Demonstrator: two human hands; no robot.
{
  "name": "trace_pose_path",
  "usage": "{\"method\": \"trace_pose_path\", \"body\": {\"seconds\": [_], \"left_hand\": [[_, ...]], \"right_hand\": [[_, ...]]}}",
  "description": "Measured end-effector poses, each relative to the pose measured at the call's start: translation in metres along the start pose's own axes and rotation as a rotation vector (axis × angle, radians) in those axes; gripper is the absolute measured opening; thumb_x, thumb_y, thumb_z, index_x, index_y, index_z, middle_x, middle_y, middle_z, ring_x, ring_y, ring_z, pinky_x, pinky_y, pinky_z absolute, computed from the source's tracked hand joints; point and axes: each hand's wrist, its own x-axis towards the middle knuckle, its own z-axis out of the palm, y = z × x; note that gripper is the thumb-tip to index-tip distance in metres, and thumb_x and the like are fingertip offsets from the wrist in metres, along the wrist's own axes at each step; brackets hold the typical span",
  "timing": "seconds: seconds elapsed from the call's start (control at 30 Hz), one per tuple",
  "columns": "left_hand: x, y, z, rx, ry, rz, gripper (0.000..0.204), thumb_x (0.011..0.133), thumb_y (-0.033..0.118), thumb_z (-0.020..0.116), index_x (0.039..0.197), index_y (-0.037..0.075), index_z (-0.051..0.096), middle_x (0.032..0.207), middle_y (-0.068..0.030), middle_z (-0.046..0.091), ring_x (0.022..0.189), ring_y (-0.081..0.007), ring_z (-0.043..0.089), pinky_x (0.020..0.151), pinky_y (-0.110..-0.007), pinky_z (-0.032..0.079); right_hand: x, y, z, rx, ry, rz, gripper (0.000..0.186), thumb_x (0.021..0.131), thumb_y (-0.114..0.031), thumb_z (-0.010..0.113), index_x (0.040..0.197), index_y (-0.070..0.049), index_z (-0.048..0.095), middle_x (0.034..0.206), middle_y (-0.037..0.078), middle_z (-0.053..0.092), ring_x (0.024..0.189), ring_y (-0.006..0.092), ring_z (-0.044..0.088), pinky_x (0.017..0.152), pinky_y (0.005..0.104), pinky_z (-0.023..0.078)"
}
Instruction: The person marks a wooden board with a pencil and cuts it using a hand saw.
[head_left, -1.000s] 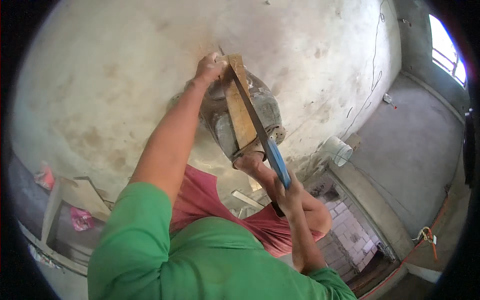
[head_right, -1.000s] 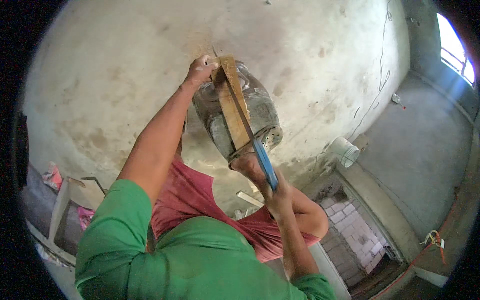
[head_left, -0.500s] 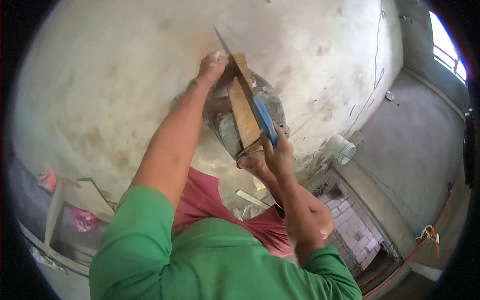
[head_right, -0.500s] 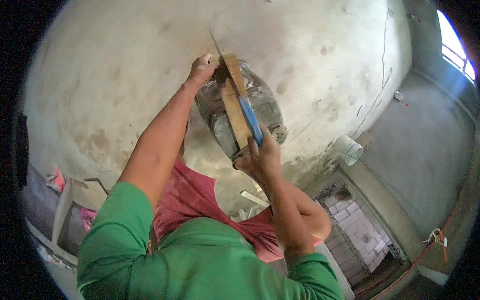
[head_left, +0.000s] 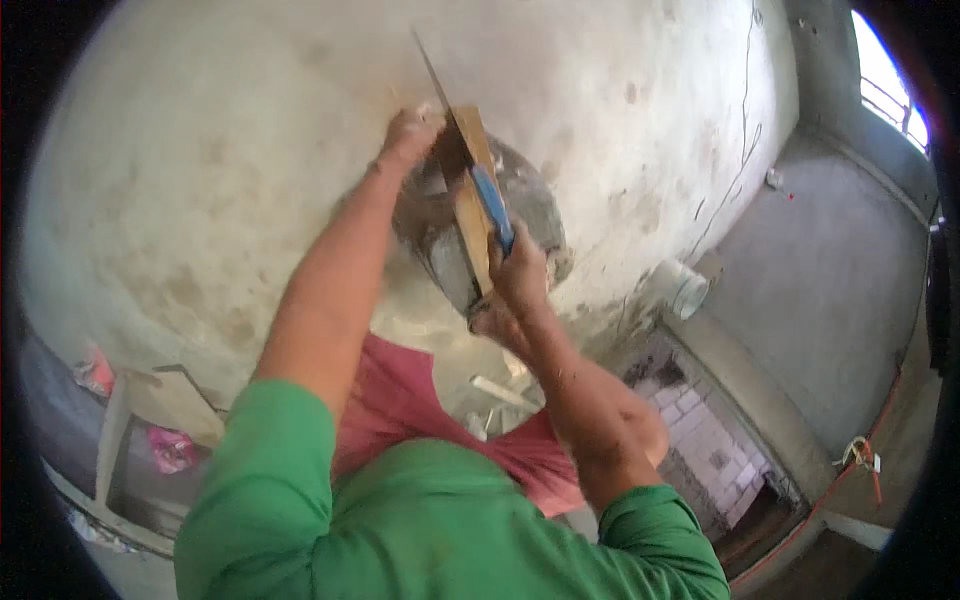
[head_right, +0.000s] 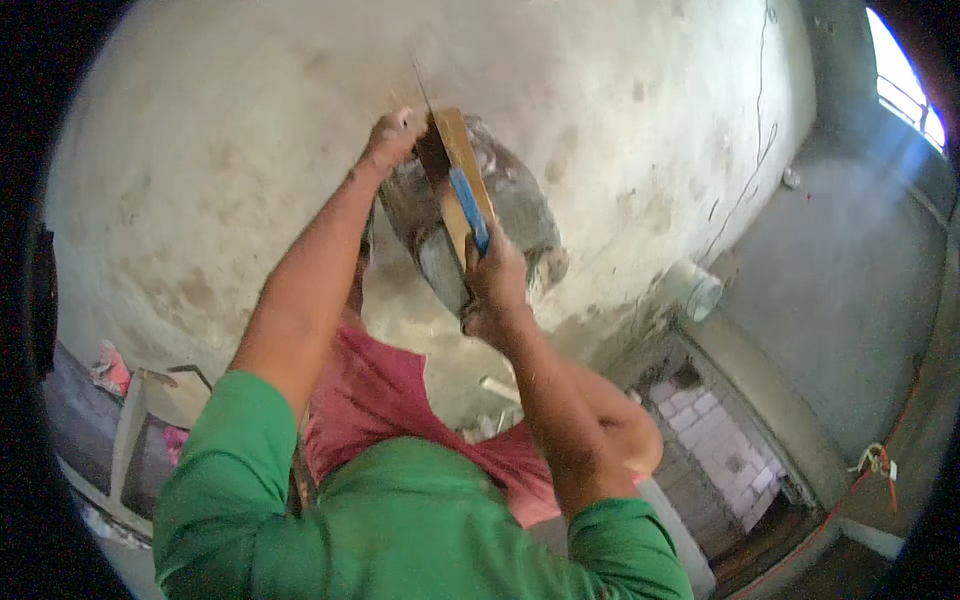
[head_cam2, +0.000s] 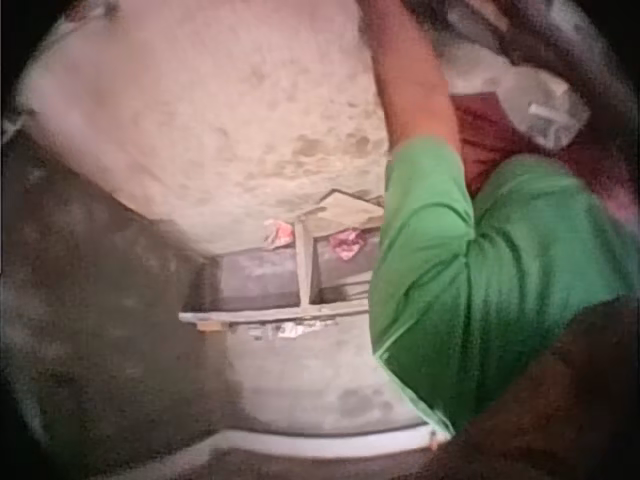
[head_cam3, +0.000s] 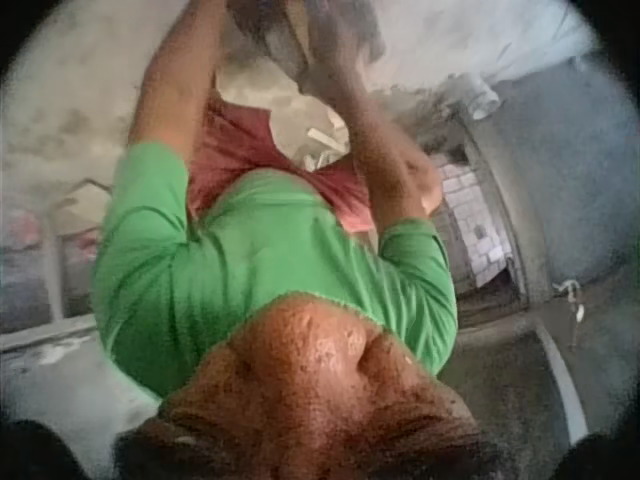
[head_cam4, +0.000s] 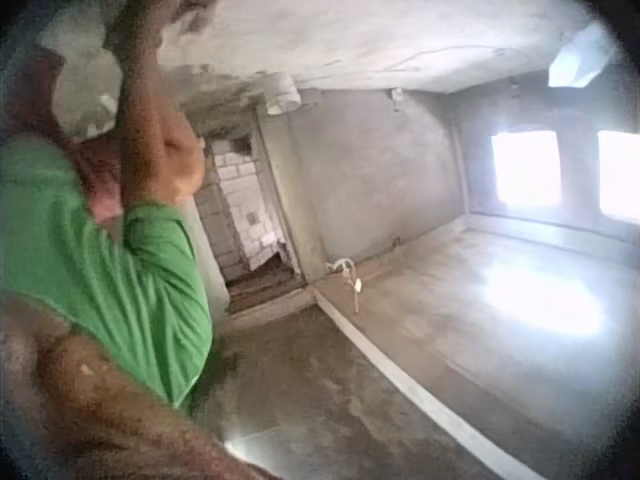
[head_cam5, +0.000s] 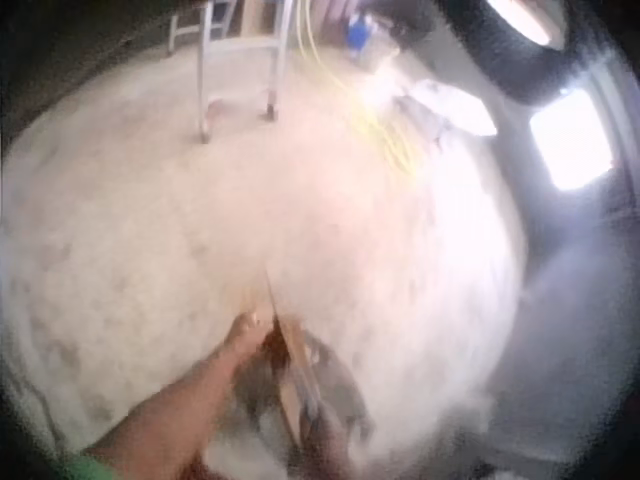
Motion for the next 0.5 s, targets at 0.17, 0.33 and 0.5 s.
{"method": "trace_pose_path", "body": {"seconds": [0.17,0.33,0.5], "left_hand": [[0.008,-0.031,-0.025,-0.252,-0.068,0.066,0.049,0.091,0.036,0.067,0.124,0.001,0.060,0.102,-0.0125,0.068,0.085,-0.0240,0.068,0.074,-0.041,0.056],[0.024,0.006,-0.014,-0.113,-0.028,-0.028,0.038,0.092,0.036,0.067,0.106,0.001,0.062,0.092,-0.0072,0.064,0.086,-0.0165,0.060,0.072,-0.035,0.051],[0.022,0.009,0.008,-0.113,0.086,-0.030,0.036,0.087,0.037,0.068,0.097,0.002,0.066,0.096,-0.0139,0.070,0.089,-0.0266,0.065,0.081,-0.041,0.050]], "right_hand": [[0.021,-0.065,-0.030,0.116,-0.156,-0.066,0.040,0.094,-0.022,0.064,0.128,-0.003,0.056,0.098,0.030,0.067,0.093,0.0478,0.067,0.079,0.0467,0.053],[0.032,-0.063,-0.050,0.309,-0.300,0.024,0.045,0.096,-0.025,0.061,0.133,-0.001,0.054,0.095,0.026,0.067,0.086,0.0371,0.068,0.082,0.0445,0.052],[-0.065,-0.034,-0.088,0.202,-0.170,0.095,0.045,0.096,-0.019,0.060,0.138,-0.005,0.052,0.096,0.023,0.067,0.090,0.0303,0.069,0.080,0.0360,0.053]]}}
